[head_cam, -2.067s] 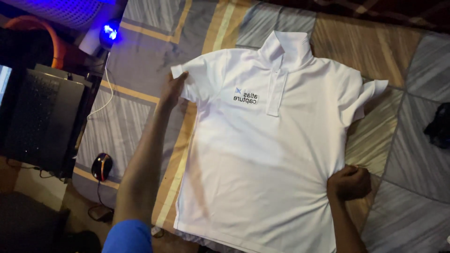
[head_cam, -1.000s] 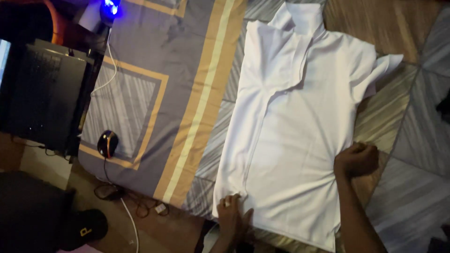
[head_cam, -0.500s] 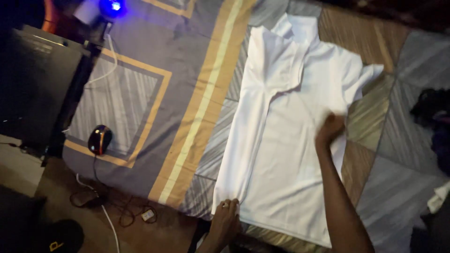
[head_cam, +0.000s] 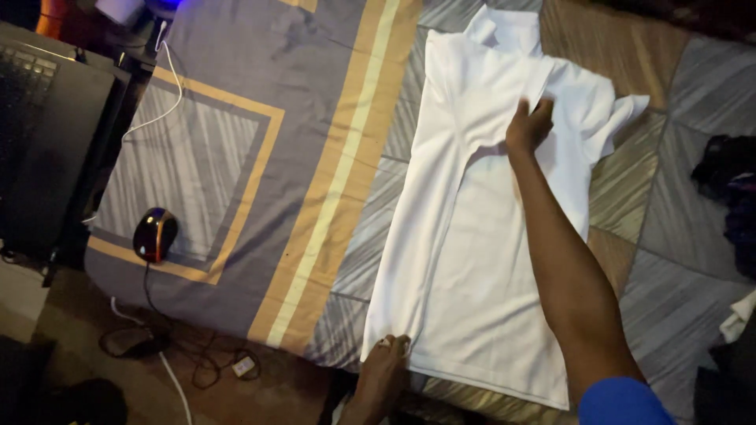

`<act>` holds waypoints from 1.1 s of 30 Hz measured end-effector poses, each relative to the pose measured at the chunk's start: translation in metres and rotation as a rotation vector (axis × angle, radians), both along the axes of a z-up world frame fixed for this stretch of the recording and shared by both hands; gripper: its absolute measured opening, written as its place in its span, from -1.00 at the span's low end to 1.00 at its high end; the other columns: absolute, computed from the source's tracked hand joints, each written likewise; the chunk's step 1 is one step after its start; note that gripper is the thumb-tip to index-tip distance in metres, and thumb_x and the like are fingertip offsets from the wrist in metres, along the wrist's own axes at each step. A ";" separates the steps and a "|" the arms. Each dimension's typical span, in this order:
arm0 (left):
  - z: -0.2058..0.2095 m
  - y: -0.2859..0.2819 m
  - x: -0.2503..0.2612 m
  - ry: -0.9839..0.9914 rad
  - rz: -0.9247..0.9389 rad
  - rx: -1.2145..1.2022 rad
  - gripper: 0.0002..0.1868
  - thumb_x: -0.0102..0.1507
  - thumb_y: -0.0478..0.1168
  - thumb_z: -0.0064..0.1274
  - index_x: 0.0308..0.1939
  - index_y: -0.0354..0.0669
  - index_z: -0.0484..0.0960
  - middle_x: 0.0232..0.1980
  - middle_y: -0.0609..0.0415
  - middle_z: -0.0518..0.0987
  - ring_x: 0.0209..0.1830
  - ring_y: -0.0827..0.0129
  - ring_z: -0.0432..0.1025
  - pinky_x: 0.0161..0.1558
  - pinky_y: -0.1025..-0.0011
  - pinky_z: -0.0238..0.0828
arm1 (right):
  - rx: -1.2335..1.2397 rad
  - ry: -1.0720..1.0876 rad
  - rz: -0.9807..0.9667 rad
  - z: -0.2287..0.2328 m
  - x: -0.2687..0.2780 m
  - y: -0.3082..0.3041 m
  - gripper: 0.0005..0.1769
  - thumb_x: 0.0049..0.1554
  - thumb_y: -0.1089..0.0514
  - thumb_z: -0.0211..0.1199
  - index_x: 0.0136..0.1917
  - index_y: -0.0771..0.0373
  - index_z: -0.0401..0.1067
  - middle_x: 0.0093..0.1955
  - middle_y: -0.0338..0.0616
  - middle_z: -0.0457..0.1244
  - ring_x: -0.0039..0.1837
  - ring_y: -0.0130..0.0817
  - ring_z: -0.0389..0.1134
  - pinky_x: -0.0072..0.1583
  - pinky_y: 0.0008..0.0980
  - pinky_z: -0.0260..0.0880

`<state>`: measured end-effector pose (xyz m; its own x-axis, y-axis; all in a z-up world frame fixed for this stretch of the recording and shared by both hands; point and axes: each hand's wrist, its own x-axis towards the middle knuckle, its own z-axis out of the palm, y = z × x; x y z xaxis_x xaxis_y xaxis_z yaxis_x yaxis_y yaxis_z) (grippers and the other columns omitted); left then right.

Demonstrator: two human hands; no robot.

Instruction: The person folds a white polo shirt, a dark patterned short, and a patterned short-sleeve shirt on a bed. Each item is laid flat, smoothed, and folded into a compact rectangle before being stacked.

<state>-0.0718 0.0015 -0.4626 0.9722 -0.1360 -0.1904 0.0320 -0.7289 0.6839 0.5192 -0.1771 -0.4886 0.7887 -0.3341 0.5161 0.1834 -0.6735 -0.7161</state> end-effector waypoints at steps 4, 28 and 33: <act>0.004 0.006 0.007 0.260 0.028 -0.008 -0.50 0.21 -0.17 0.10 0.23 0.01 0.41 0.02 -0.07 0.49 -0.02 -0.08 0.44 -0.16 -0.05 0.40 | -0.225 0.607 -0.092 0.014 -0.011 0.013 -0.17 0.24 -0.33 0.30 0.38 0.35 0.09 0.40 0.21 0.13 0.38 0.32 0.18 0.31 0.17 0.20; 0.066 0.021 0.083 -0.356 0.144 0.403 -0.25 0.29 0.20 -0.05 0.55 0.19 0.24 0.67 0.18 0.11 0.67 0.02 -0.07 0.50 -0.06 -0.10 | -0.145 -0.007 0.641 0.077 -0.007 0.041 -0.50 0.21 0.12 0.25 0.39 0.21 0.29 0.39 0.00 0.20 0.43 -0.07 0.19 0.42 -0.19 0.18; 0.057 0.019 0.083 -0.376 0.149 0.477 -0.24 0.30 0.23 -0.09 0.57 0.24 0.21 0.67 0.20 0.10 0.68 0.03 -0.06 0.49 -0.07 -0.05 | -0.403 -0.415 -0.182 0.053 -0.010 -0.160 -0.95 0.13 0.25 0.31 -0.10 0.23 0.48 -0.08 0.00 0.34 -0.01 0.02 0.34 0.08 -0.15 0.30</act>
